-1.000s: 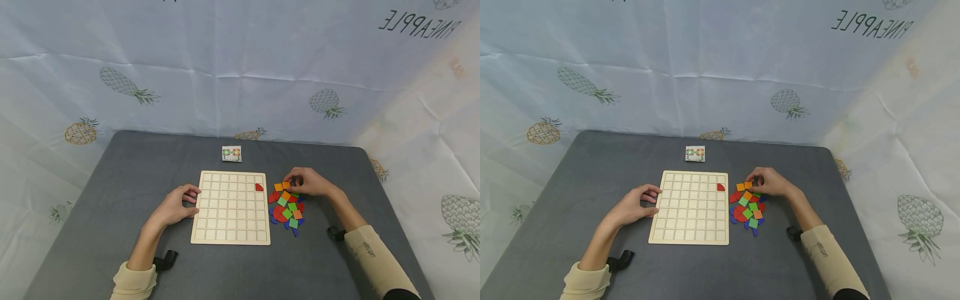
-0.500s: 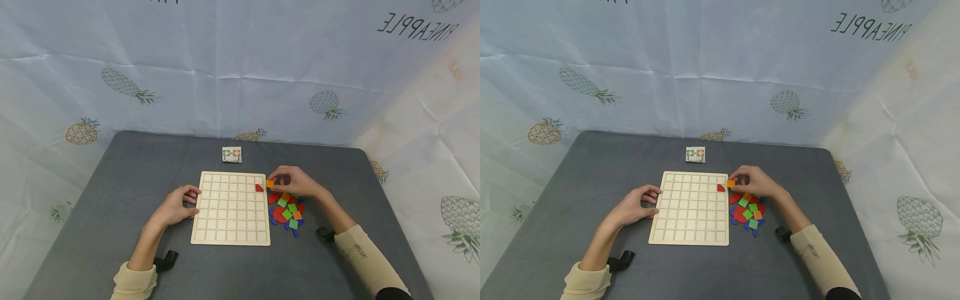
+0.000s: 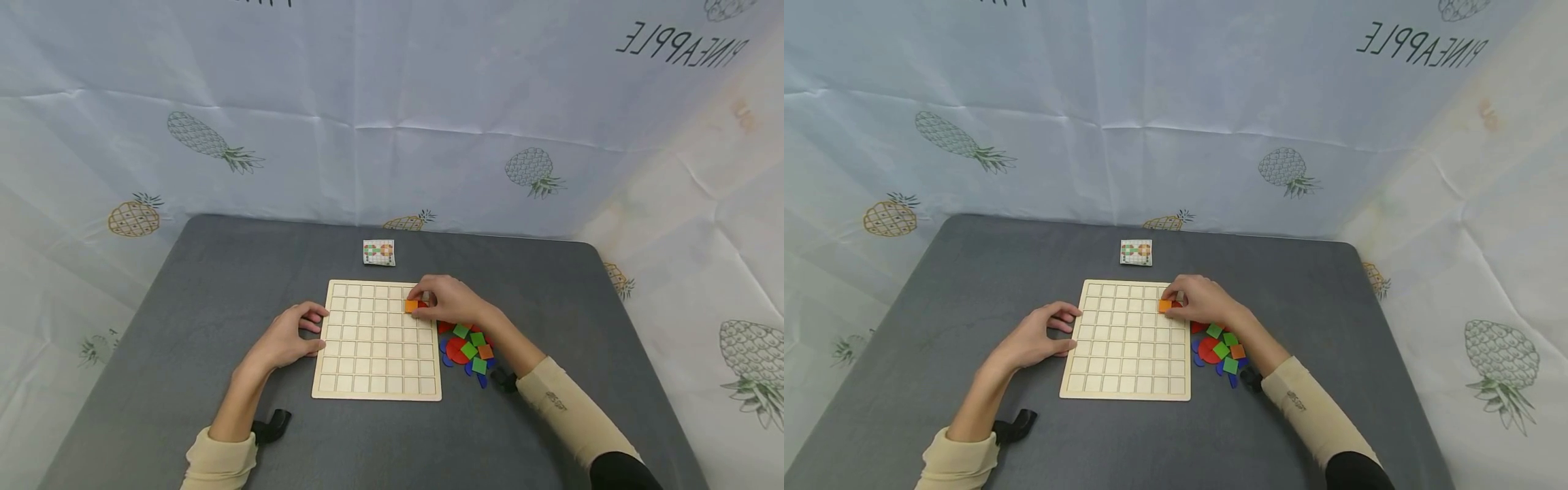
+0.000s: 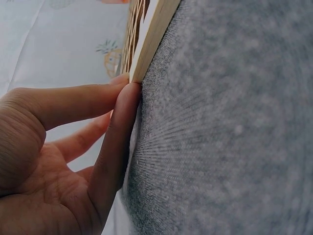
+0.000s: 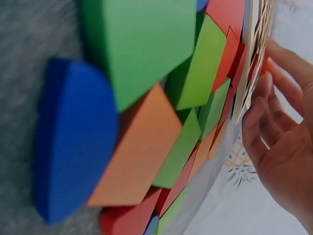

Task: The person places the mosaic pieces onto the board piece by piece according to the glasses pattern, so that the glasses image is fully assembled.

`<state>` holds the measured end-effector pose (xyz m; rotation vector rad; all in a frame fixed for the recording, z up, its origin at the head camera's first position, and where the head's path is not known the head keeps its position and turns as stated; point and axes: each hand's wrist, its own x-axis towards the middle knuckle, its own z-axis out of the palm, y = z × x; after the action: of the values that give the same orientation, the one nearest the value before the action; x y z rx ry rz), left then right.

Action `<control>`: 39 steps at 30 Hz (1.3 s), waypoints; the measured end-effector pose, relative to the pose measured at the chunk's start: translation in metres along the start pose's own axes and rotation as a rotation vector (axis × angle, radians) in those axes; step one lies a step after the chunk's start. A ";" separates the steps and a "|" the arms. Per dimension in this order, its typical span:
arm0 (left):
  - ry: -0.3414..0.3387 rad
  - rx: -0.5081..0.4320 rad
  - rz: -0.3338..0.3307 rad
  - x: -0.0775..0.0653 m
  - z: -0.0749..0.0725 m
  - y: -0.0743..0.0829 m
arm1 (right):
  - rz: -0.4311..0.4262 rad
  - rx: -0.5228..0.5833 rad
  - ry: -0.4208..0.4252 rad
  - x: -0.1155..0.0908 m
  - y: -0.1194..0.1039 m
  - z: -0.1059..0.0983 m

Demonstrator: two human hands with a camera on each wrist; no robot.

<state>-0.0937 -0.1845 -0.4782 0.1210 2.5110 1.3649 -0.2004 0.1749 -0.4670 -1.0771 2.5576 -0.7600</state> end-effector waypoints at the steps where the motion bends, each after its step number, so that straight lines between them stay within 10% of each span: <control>1: 0.001 0.003 0.001 0.000 0.000 0.000 | 0.010 -0.019 -0.002 0.001 -0.001 0.001; 19: 0.001 0.003 0.005 0.001 -0.001 -0.001 | 0.089 0.059 0.032 -0.017 0.009 -0.018; 39: -0.004 -0.013 -0.004 0.000 0.000 -0.001 | 0.095 0.142 -0.150 -0.051 0.040 -0.030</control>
<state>-0.0937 -0.1853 -0.4792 0.1164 2.4974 1.3779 -0.2013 0.2455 -0.4628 -0.9245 2.3718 -0.7912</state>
